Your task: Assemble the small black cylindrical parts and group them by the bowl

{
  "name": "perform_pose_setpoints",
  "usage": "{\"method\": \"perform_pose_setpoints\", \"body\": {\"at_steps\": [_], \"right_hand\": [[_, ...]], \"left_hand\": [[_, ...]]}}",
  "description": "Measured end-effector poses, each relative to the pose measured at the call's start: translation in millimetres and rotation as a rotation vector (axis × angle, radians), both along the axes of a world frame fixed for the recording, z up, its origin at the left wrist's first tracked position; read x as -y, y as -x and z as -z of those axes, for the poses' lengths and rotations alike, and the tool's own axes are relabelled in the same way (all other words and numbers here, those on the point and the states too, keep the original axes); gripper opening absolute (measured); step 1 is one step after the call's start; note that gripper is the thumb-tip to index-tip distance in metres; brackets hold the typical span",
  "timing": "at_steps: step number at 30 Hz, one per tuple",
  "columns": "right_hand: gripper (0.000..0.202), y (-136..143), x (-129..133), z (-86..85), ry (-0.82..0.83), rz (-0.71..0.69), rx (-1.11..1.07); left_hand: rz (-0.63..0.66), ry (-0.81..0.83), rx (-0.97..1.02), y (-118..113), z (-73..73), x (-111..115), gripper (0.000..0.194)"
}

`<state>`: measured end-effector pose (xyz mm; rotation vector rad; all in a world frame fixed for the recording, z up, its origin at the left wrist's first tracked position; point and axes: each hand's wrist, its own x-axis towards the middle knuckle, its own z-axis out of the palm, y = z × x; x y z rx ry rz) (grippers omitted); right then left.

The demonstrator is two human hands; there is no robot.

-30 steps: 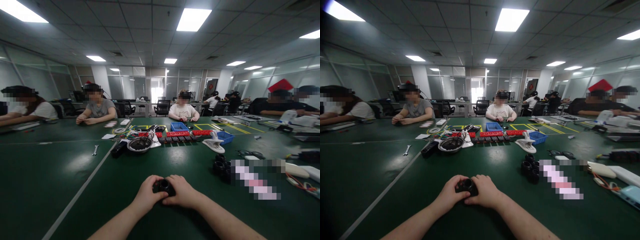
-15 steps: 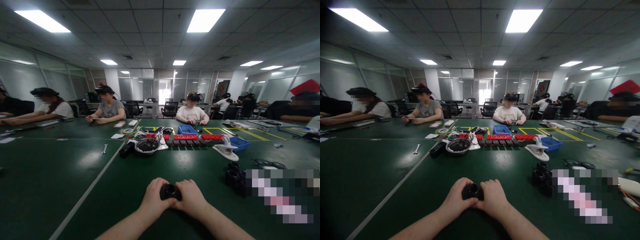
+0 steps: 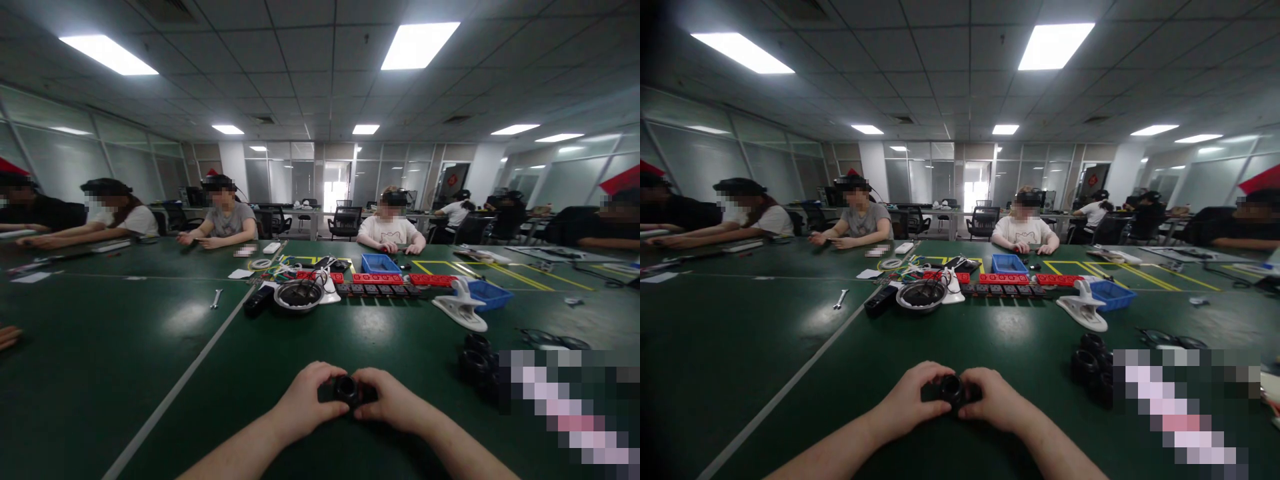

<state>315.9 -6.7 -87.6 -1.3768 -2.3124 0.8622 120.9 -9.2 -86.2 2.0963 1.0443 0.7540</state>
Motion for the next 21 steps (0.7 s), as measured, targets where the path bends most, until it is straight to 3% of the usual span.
{"method": "perform_pose_setpoints", "body": {"at_steps": [4, 8, 11, 14, 18, 21], "right_hand": [[0.029, 13, 5, 5.9, -0.154, 0.154, 0.167], [0.028, 22, 8, 13.0, -0.333, 0.207, 0.279], [0.043, 17, 5, 11.1, -0.279, 0.129, 0.183], [0.054, 6, -1, 3.0, -0.098, -0.032, 0.043], [0.033, -4, -5, -2.5, 0.079, -0.072, -0.067], [0.027, 1, -2, 4.6, 0.038, 0.039, -0.027]], "left_hand": [[-0.108, -0.024, -0.045, -5, 4.4, 2, 0.039], [-0.192, -0.07, -0.061, -10, 9.6, 1, 0.034], [-0.129, -0.036, -0.022, -9, 9.5, -1, 0.036], [-0.052, 0.014, 0.023, -5, 7.4, -3, 0.039], [-0.03, 0.054, 0.034, -4, 6.8, -2, 0.041], [-0.064, 0.056, 0.026, -6, 9.7, 0, 0.04]]}}
